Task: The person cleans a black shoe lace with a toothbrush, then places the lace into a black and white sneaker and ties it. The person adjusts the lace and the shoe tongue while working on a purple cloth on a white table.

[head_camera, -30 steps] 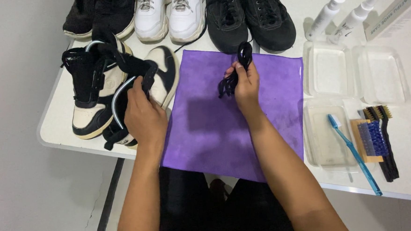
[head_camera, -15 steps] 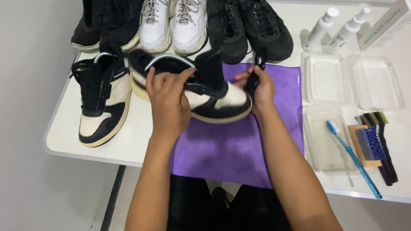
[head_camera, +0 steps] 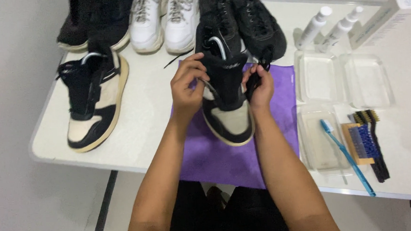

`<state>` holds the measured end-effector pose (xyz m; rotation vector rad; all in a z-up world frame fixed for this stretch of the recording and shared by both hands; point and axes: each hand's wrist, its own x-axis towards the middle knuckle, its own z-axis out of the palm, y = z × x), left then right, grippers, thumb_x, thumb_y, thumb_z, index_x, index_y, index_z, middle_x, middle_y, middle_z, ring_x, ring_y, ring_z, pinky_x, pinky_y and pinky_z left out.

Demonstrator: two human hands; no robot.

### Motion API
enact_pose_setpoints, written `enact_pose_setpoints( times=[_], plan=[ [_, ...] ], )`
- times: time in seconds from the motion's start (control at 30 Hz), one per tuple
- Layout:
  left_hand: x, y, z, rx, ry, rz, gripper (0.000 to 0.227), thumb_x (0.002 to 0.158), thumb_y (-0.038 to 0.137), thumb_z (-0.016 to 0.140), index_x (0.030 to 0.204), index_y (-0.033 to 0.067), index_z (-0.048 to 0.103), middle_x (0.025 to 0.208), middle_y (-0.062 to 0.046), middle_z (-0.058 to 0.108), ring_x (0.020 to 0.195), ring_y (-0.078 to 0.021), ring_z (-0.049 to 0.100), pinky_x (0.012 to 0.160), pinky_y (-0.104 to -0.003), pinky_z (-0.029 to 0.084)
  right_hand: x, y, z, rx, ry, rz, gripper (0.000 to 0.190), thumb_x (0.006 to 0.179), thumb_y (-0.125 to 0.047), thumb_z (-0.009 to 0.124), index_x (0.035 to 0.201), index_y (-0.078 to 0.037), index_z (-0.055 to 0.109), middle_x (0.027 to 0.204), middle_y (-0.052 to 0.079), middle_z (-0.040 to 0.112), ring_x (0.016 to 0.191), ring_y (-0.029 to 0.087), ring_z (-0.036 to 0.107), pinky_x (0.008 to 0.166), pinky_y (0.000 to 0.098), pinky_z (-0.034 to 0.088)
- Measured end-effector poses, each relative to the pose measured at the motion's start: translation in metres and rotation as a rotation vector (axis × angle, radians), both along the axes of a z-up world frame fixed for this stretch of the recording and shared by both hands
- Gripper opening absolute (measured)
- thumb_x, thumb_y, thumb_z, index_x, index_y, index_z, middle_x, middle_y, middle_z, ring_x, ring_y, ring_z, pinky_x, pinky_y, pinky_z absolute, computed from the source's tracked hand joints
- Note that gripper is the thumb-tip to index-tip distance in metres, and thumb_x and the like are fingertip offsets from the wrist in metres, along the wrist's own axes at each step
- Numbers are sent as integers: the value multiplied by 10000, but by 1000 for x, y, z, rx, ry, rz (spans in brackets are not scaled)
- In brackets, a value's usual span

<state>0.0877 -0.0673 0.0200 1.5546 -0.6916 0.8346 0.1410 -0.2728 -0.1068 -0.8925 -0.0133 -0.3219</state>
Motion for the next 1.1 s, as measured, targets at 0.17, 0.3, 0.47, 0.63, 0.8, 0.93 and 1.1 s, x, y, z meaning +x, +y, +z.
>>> enact_pose_setpoints(
  times=[0.17,0.3,0.47,0.63,0.8,0.93,1.1],
  plan=[
    [11,-17,-18,-28,-24,20,208,864,-162,553,721,-12,555,990,-183,701,1169,-438,650,1007,-532,517,-17,17,14,-104,4,-253,223,981,-251,563,861,-63,567,547,176,563,373,268,489,367,321,349],
    [23,-17,-46,66,-44,157,230,878,-145,514,731,3,613,1044,-128,750,1098,-370,711,964,-435,572,-6,17,6,-232,48,-358,174,955,-190,586,825,-76,604,584,112,575,461,188,493,446,286,355],
    [23,-17,-42,102,-30,265,247,977,1,512,778,37,653,1087,-59,736,1081,-300,719,906,-374,597,-21,24,29,-243,-173,-425,218,996,-166,549,834,-22,563,766,215,643,788,301,645,788,349,499],
    [34,-15,-44,93,-40,347,383,1075,161,419,817,41,676,1123,-60,714,1047,-265,718,852,-329,618,-42,47,75,-272,-251,-360,244,1025,-164,511,872,20,556,930,294,699,1030,382,700,973,430,519],
    [30,-13,-32,90,-84,347,308,1033,68,410,806,66,618,1133,-38,681,1075,-267,704,887,-336,599,-45,60,78,-321,-280,-396,225,1026,-185,549,1034,18,646,1166,245,717,1081,296,696,953,398,530],
    [32,-15,-37,93,-75,386,287,1002,46,361,820,66,581,1171,-40,659,1078,-267,695,908,-339,597,-49,55,80,-384,-330,-470,236,1041,-185,542,1046,34,631,1158,258,712,1034,312,709,923,398,546],
    [24,-11,-24,144,110,53,300,964,-127,304,1111,-130,565,1302,-240,538,1420,-430,443,1198,-488,433,-57,45,58,-444,-309,-474,322,1053,-275,558,1079,37,634,940,118,647,620,163,523,596,307,464]
  ],
)
